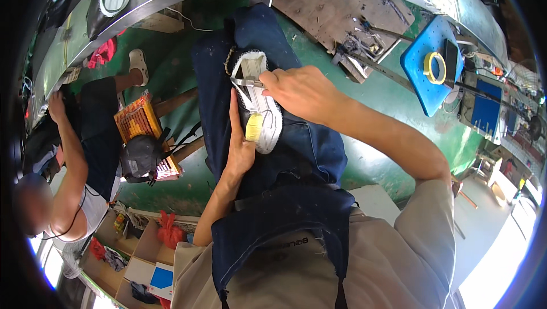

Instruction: Using lasting pliers and other tools to pull and shape the upper of a shoe over a last during manufacturing.

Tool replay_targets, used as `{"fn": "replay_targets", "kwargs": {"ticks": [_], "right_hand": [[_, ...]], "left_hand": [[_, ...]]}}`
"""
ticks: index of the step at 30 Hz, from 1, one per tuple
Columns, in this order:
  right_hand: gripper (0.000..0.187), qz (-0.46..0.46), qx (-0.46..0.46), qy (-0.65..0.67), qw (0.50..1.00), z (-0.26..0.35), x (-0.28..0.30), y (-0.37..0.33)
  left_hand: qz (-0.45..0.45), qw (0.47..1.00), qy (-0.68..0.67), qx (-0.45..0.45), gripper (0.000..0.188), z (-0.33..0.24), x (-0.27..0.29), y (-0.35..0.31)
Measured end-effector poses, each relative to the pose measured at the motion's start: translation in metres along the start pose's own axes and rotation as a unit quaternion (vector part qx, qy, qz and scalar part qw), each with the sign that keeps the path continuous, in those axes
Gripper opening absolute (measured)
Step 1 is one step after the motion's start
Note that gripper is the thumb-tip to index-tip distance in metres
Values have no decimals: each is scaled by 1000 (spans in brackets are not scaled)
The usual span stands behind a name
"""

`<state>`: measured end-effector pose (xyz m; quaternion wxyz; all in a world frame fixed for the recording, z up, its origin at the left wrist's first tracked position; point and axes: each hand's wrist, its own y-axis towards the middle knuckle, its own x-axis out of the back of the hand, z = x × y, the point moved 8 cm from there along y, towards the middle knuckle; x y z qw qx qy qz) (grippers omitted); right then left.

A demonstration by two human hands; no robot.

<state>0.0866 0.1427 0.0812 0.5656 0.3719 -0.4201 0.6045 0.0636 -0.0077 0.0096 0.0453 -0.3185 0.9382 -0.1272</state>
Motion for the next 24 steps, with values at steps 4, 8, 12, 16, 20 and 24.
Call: {"fn": "replay_targets", "kwargs": {"ticks": [4, 8, 12, 16, 20, 24], "right_hand": [[23, 182, -61, 40, 981, -22, -16, -10], [27, 155, 2, 17, 988, -10, 3, -5], [32, 181, -34, 87, 979, 2, 0, -15], [32, 91, -128, 112, 981, 3, -25, -26], [28, -11, -164, 182, 969, 8, -57, -35], [27, -97, -265, 266, 922, 14, -68, -43]], "left_hand": [[-5, 997, 81, 8, 106, 1, -5, -4], [30, 991, 90, 90, 98, -6, -6, -4], [-96, 963, 252, 7, 73, -32, 26, 18], [-84, 996, 4, -22, 57, -7, 15, 44], [-77, 973, -203, 78, 59, 30, 16, 42], [1, 996, 87, 2, 74, 8, 26, 55]]}}
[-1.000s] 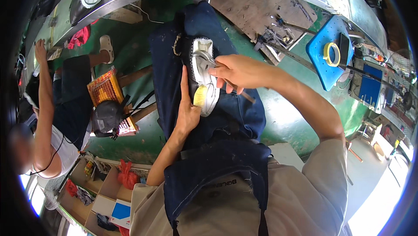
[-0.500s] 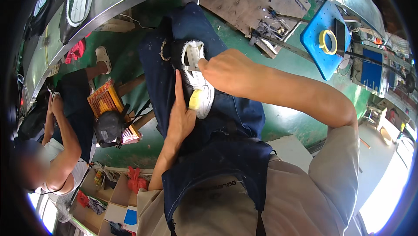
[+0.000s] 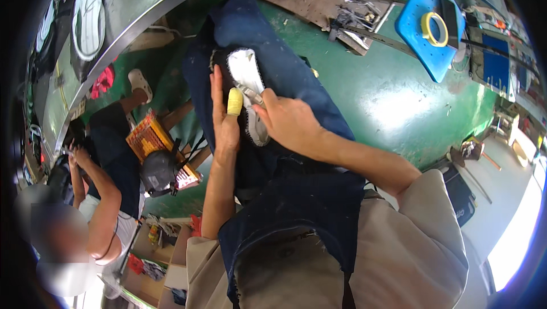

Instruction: Using lasting pliers and other tools to pull and shape the upper of a shoe over a last during manufacturing.

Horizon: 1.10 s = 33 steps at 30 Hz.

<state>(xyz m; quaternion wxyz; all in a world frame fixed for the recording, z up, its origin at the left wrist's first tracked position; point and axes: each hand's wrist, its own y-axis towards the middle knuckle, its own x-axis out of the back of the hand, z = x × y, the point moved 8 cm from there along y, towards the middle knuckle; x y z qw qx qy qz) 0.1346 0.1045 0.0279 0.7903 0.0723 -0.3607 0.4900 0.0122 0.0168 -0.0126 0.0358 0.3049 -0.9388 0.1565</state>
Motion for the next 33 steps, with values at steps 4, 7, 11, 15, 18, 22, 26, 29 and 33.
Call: {"fn": "replay_targets", "kwargs": {"ticks": [4, 7, 11, 15, 18, 22, 26, 29, 33], "right_hand": [[30, 4, -40, 105, 994, -8, 9, 0], [29, 152, -148, 281, 936, -34, 8, -4], [27, 95, 18, -61, 993, -17, 47, 8], [27, -49, 217, -31, 974, 19, 72, 37], [27, 88, 141, -179, 970, 6, 40, 50], [33, 23, 172, -102, 980, 20, 44, 55], [36, 125, 97, -166, 973, 11, 50, 61], [40, 289, -116, 131, 941, -15, 49, 38], [40, 386, -5, 55, 921, -7, 33, 11]], "left_hand": [[47, 984, 157, -64, 84, -24, 2, 18], [54, 985, 159, -41, 87, -32, -3, 16], [19, 990, 129, -51, 85, -35, -9, 14], [-3, 992, 110, -55, 92, -27, -13, 12], [-32, 985, 137, -103, 88, -31, -10, 9], [-42, 975, 201, -91, 88, -30, -8, 4], [-12, 975, 205, -86, 87, -29, -7, 8], [11, 998, -54, -19, 80, -19, -3, 14], [-10, 997, -70, 14, 71, -15, -1, 15]]}}
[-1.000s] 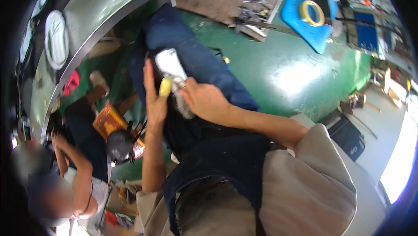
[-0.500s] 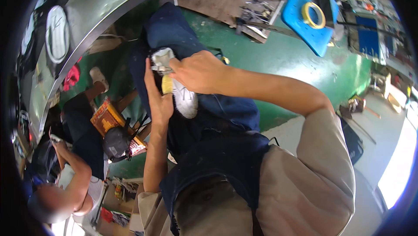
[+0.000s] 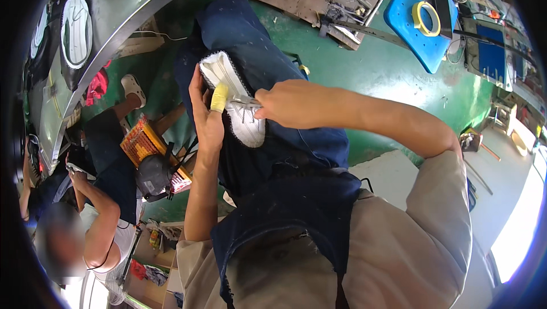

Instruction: Using lasting pliers and other tools to pull and shape the upper of a shoe over a last during manufacturing.

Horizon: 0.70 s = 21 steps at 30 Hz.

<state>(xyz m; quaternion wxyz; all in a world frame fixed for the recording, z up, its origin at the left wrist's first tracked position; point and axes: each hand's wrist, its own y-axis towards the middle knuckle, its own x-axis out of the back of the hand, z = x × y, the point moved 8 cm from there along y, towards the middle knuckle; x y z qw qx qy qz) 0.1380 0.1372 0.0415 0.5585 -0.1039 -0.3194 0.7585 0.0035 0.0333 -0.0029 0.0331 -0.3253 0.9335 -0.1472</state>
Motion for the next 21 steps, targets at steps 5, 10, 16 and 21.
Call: {"fn": "replay_targets", "kwargs": {"ticks": [5, 10, 16, 21], "right_hand": [[38, -109, 34, -165, 980, 2, 3, -14], [33, -195, 34, -202, 959, 13, 26, -18], [30, -194, 20, -290, 937, 17, 32, 39], [35, -466, 24, -296, 834, 32, 135, 0]], "left_hand": [[64, 994, -90, -19, 92, -3, -8, -8], [79, 996, 21, -38, 101, 4, -8, -11], [33, 998, -22, -41, 99, 10, -8, -10], [-38, 996, -25, -75, 97, 14, 0, -11]]}}
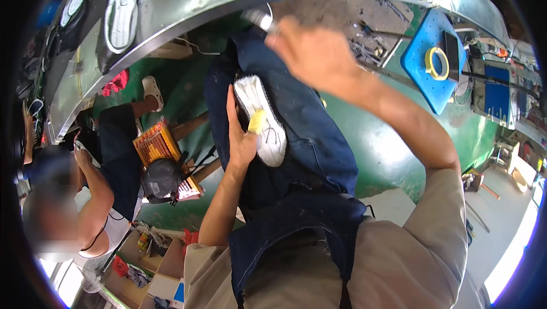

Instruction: Using lasting pliers and other tools to pull and shape the upper of a shoe over a last during manufacturing.

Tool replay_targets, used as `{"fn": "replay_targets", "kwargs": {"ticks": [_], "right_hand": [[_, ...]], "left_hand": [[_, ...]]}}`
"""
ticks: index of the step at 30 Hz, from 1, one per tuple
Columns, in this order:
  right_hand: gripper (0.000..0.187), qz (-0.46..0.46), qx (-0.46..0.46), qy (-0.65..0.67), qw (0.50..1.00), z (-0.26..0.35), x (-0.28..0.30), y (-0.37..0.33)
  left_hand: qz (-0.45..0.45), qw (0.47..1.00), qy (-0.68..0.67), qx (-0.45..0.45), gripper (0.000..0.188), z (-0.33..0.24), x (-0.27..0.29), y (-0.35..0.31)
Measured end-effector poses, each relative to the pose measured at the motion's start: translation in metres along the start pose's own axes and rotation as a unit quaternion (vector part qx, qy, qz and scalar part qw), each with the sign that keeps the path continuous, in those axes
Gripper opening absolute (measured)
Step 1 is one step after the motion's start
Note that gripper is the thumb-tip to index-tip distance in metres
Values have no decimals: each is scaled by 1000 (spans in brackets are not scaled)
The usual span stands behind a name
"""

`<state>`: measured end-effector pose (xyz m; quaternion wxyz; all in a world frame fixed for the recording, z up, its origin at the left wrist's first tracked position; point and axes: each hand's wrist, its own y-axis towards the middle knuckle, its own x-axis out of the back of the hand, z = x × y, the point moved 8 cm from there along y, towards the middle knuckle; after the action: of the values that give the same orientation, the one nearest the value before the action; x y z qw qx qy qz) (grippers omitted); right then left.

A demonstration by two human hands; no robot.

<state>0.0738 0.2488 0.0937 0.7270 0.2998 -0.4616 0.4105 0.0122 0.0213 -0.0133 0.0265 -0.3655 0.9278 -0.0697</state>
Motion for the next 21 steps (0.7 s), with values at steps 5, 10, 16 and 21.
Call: {"fn": "replay_targets", "kwargs": {"ticks": [5, 10, 16, 21], "right_hand": [[32, -109, -12, -135, 985, -43, 73, 81], [28, -85, 99, -72, 989, -19, 74, 58], [74, 465, -230, 378, 767, 13, -18, -78], [83, 316, -220, 345, 856, -3, 39, -76]], "left_hand": [[7, 999, -29, -11, 89, -3, 1, -5], [20, 990, 74, -117, 96, -58, 0, -18], [139, 962, 116, -202, 78, -109, -28, -32], [23, 994, -20, -105, 55, -86, 14, -5]]}}
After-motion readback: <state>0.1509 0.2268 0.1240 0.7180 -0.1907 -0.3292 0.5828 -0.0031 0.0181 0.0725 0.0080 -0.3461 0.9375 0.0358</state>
